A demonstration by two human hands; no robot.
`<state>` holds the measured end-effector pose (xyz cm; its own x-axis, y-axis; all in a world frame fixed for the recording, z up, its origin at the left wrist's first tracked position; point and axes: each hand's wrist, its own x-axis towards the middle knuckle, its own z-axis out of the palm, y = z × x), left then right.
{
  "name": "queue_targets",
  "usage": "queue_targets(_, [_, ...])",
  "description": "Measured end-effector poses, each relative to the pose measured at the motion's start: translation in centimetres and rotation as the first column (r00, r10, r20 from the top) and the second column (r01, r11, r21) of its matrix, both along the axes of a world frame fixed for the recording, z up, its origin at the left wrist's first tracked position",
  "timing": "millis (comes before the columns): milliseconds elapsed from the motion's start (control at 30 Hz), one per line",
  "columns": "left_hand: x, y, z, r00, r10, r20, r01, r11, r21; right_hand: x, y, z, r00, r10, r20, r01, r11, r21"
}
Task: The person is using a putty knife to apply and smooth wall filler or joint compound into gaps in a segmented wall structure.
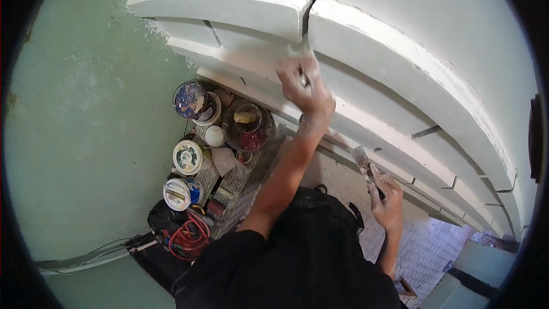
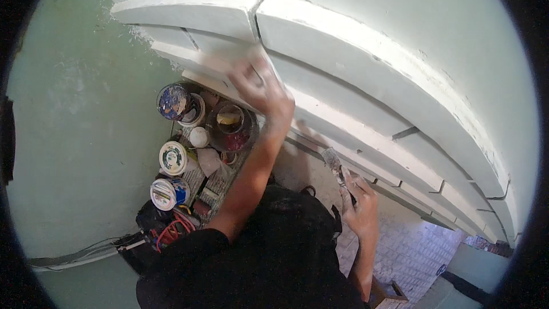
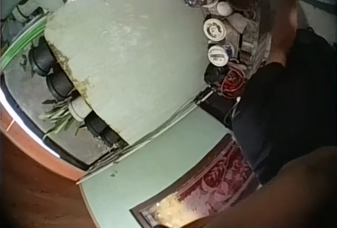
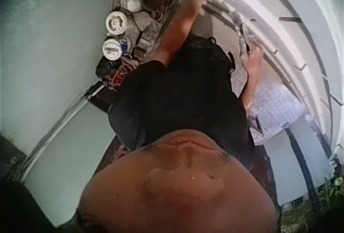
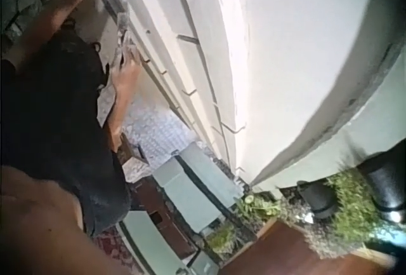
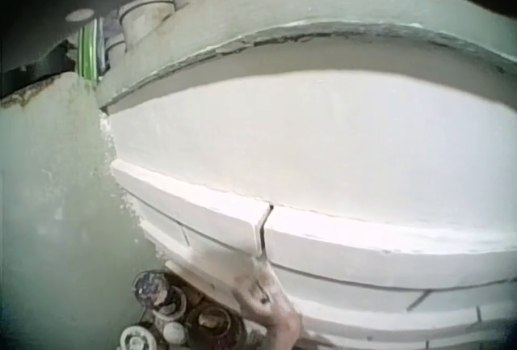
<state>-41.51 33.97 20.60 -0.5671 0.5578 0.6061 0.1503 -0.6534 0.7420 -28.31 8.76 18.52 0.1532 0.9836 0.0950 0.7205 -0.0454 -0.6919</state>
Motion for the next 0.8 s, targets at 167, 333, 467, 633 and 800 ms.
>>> queue_targets(167, [-1.5,2.4,3.5,0.942,0.189,-0.278,-0.119,0.961,0.251,-0.1,-1.3,0.5,0.999,0.022,-0.039,-0.023,0.999,-0.048])
queue_targets(333, [-1.4,0.5,-0.3,0.972,0.076,-0.223,-0.07,0.997,0.033,-0.1,-2.0,-0.1,0.999,0.014,-0.038,-0.019,0.991,-0.132])
queue_targets(467, [-2.1,1.5,5.8,0.991,0.109,-0.083,-0.104,0.993,0.06,-0.4,-2.7,-0.2,0.999,0.044,-0.013,-0.045,0.994,-0.095])
queue_targets(633, [3.8,-0.4,2.2,0.901,0.06,-0.431,0.188,0.839,0.511,-1.0,-3.7,-0.5,0.999,-0.007,-0.04,0.005,0.998,-0.056])
queue_targets(800, [-2.7,2.5,7.0,0.805,0.252,-0.538,-0.004,0.908,0.42,-0.9,-5.2,0.1,0.993,-0.095,-0.068,0.089,0.992,-0.089])
